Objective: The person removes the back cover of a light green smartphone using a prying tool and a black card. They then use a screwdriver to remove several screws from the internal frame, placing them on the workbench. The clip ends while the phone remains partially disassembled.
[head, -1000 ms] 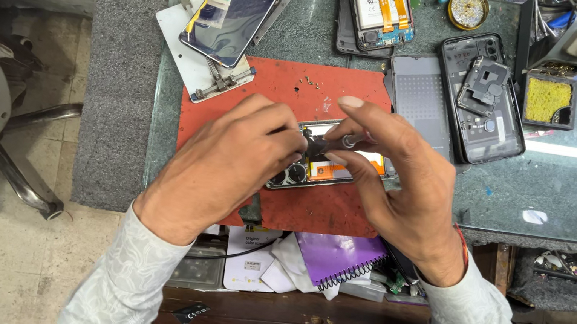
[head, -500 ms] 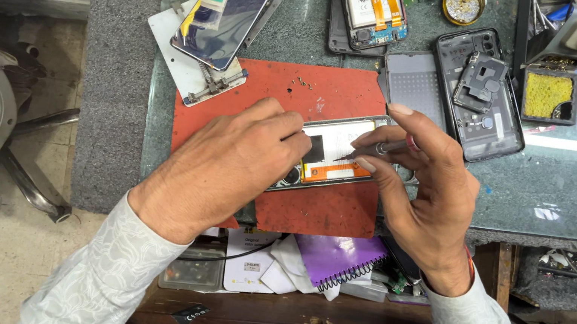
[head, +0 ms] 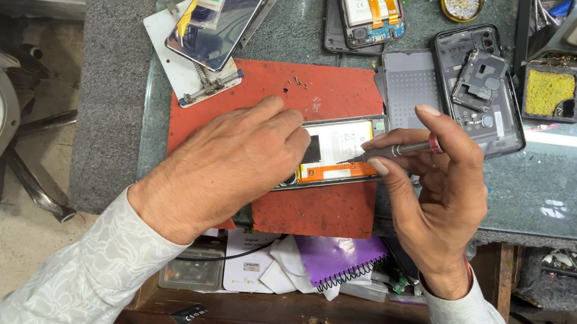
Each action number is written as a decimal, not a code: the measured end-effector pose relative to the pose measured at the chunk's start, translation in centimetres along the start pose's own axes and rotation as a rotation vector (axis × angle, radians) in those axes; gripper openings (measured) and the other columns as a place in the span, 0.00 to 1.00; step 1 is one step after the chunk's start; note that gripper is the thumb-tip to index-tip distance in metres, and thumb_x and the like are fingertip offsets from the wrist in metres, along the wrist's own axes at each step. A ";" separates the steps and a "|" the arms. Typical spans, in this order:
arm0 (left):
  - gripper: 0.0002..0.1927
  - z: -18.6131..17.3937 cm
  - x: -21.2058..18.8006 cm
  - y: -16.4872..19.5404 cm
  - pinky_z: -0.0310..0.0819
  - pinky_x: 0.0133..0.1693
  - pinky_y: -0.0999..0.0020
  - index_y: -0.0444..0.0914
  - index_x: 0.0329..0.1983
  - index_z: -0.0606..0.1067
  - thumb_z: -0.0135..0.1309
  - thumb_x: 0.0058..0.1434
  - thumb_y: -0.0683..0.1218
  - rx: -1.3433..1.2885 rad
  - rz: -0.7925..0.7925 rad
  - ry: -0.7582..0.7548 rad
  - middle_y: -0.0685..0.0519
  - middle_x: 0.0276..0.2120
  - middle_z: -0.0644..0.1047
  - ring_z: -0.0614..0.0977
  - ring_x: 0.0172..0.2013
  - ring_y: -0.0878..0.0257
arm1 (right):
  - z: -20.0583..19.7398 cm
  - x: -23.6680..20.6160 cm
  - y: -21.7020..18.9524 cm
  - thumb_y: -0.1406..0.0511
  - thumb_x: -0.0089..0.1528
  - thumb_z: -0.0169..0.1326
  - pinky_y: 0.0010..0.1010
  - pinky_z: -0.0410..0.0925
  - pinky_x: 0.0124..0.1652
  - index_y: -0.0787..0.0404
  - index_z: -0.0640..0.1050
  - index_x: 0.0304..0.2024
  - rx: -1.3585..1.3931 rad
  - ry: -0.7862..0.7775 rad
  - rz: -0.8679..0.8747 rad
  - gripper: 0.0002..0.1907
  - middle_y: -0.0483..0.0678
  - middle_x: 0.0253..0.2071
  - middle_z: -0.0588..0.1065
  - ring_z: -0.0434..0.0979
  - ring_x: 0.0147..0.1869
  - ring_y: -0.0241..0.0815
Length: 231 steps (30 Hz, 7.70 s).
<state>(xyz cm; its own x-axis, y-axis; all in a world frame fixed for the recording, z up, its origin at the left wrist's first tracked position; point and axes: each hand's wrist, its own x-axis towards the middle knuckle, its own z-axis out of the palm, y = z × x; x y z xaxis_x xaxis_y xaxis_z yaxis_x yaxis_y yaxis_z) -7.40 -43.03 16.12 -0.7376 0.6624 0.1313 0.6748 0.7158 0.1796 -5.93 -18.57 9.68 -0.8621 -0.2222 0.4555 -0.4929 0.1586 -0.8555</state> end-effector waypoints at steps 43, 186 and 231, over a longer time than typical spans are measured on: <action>0.08 2.7 1.0 -5.9 0.68 0.45 0.59 0.37 0.39 0.77 0.64 0.63 0.44 -0.064 -0.145 0.338 0.54 0.36 0.73 0.73 0.41 0.56 | 1.2 -0.2 0.8 0.79 0.71 0.53 0.31 0.80 0.53 0.63 0.57 0.73 0.141 0.065 0.075 0.31 0.60 0.50 0.76 0.83 0.54 0.46; 0.04 2.7 1.3 -4.1 0.68 0.47 0.58 0.36 0.43 0.72 0.55 0.70 0.41 -0.035 -0.268 0.432 0.49 0.41 0.69 0.71 0.43 0.54 | 3.9 1.4 -1.7 0.80 0.72 0.51 0.26 0.78 0.51 0.61 0.55 0.73 0.093 0.030 0.036 0.31 0.60 0.51 0.76 0.83 0.52 0.42; 0.32 3.0 -7.1 1.5 0.66 0.63 0.52 0.43 0.64 0.70 0.67 0.57 0.50 -0.365 -0.381 0.396 0.50 0.64 0.68 0.70 0.65 0.50 | 5.2 1.6 -4.9 0.78 0.65 0.59 0.30 0.78 0.48 0.64 0.62 0.67 -0.282 -0.189 -0.222 0.31 0.55 0.46 0.80 0.85 0.51 0.45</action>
<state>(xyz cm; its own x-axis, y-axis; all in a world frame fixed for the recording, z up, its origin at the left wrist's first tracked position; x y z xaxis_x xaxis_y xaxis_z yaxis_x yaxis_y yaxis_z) -1.08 -46.05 12.57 -0.9237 0.1962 0.3290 0.3640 0.7174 0.5940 -4.26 -24.68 13.30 -0.7071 -0.4492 0.5461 -0.7003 0.3383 -0.6286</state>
